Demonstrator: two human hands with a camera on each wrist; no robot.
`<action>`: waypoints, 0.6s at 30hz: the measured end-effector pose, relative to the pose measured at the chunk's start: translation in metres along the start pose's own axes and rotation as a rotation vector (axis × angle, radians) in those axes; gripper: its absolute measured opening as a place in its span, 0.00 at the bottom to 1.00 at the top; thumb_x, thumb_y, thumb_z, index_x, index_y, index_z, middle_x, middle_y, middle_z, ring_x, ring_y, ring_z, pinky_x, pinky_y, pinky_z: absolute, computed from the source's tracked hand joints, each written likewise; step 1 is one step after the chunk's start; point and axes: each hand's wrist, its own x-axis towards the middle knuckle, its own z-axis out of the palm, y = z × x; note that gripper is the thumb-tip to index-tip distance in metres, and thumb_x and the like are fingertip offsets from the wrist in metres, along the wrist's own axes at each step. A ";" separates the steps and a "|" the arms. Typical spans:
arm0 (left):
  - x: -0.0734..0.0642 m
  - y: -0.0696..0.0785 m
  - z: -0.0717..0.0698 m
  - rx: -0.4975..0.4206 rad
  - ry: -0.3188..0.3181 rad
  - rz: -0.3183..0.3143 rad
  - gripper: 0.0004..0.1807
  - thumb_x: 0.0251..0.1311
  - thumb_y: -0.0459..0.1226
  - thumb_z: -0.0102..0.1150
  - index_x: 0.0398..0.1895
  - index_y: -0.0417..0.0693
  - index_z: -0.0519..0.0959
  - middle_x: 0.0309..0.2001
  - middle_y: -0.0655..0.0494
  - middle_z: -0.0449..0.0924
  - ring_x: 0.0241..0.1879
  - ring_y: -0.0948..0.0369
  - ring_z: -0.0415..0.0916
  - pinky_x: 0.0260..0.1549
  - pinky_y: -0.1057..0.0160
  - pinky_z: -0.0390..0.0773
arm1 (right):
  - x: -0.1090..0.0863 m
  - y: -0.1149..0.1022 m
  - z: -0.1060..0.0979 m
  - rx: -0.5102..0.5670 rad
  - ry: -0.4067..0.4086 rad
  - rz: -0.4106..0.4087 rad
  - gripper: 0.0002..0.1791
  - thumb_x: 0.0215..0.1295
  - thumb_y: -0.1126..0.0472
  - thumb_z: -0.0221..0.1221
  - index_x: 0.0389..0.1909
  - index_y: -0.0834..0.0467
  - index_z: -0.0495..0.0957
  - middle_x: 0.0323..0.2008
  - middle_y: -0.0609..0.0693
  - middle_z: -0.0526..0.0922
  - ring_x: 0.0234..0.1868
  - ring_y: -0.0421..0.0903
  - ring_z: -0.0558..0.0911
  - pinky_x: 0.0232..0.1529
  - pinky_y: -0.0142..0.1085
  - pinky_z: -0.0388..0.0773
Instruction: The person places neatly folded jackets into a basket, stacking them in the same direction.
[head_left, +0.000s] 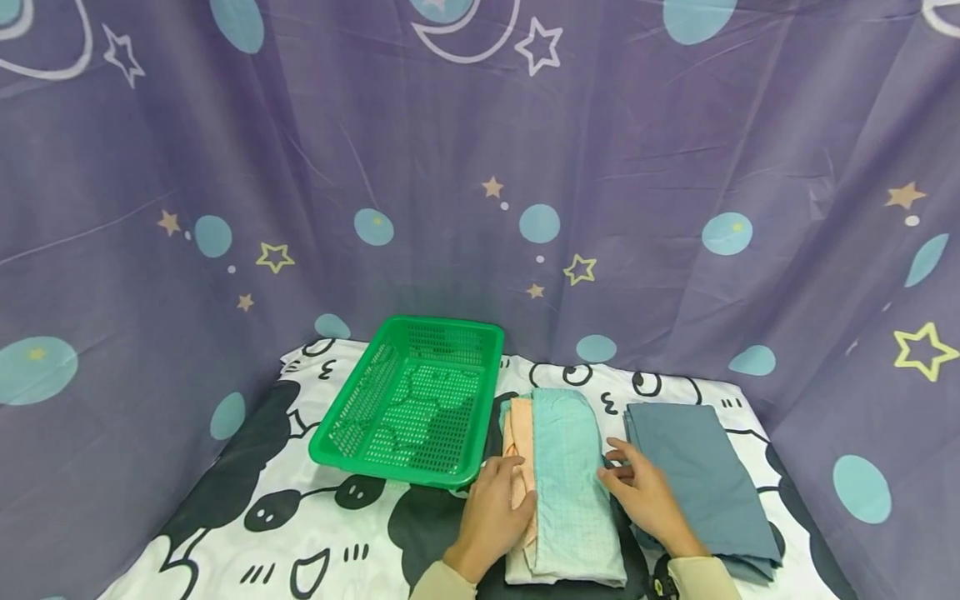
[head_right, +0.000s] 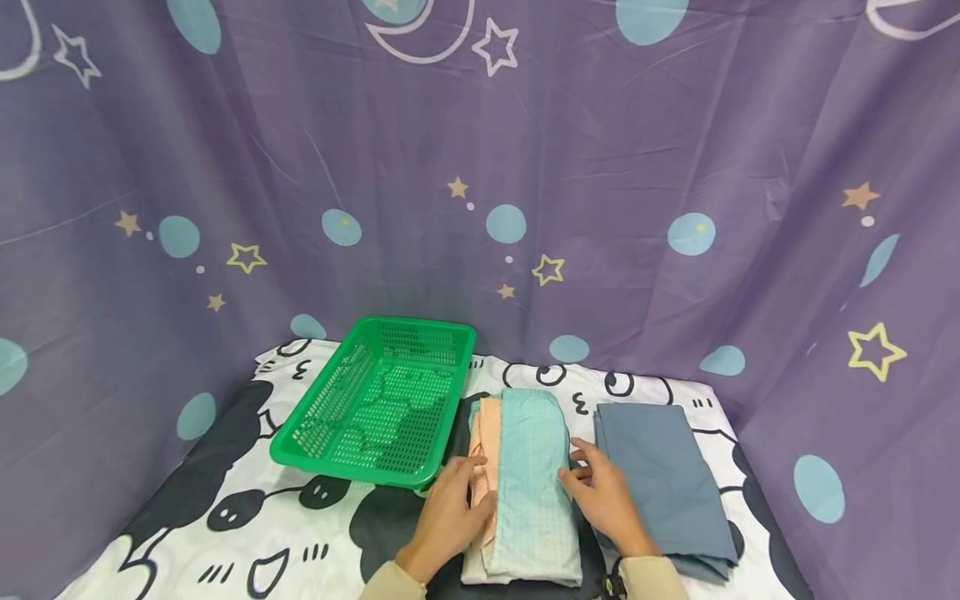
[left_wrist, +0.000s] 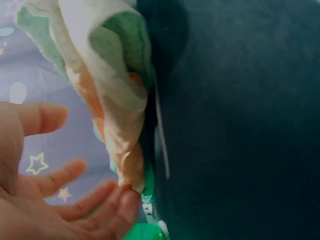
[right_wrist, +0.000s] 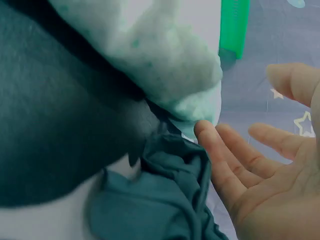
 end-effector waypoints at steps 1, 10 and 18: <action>0.001 -0.001 0.002 0.009 -0.002 -0.021 0.28 0.64 0.45 0.67 0.66 0.49 0.77 0.55 0.49 0.78 0.47 0.55 0.79 0.38 0.54 0.80 | 0.000 0.000 0.002 -0.003 -0.001 0.008 0.33 0.72 0.56 0.63 0.74 0.59 0.67 0.61 0.62 0.80 0.52 0.52 0.85 0.50 0.48 0.84; 0.010 -0.003 0.013 0.013 -0.021 -0.154 0.37 0.61 0.46 0.68 0.73 0.47 0.69 0.56 0.39 0.80 0.51 0.40 0.81 0.43 0.39 0.81 | 0.006 0.002 0.015 -0.099 -0.014 0.053 0.37 0.69 0.55 0.65 0.74 0.63 0.65 0.58 0.63 0.81 0.47 0.52 0.87 0.40 0.46 0.85; 0.020 0.001 0.017 -0.091 -0.074 -0.224 0.43 0.63 0.45 0.68 0.77 0.41 0.62 0.46 0.40 0.85 0.34 0.47 0.84 0.30 0.48 0.80 | 0.013 0.004 0.019 -0.083 -0.047 0.099 0.40 0.69 0.49 0.64 0.74 0.65 0.63 0.54 0.63 0.83 0.49 0.54 0.86 0.44 0.50 0.84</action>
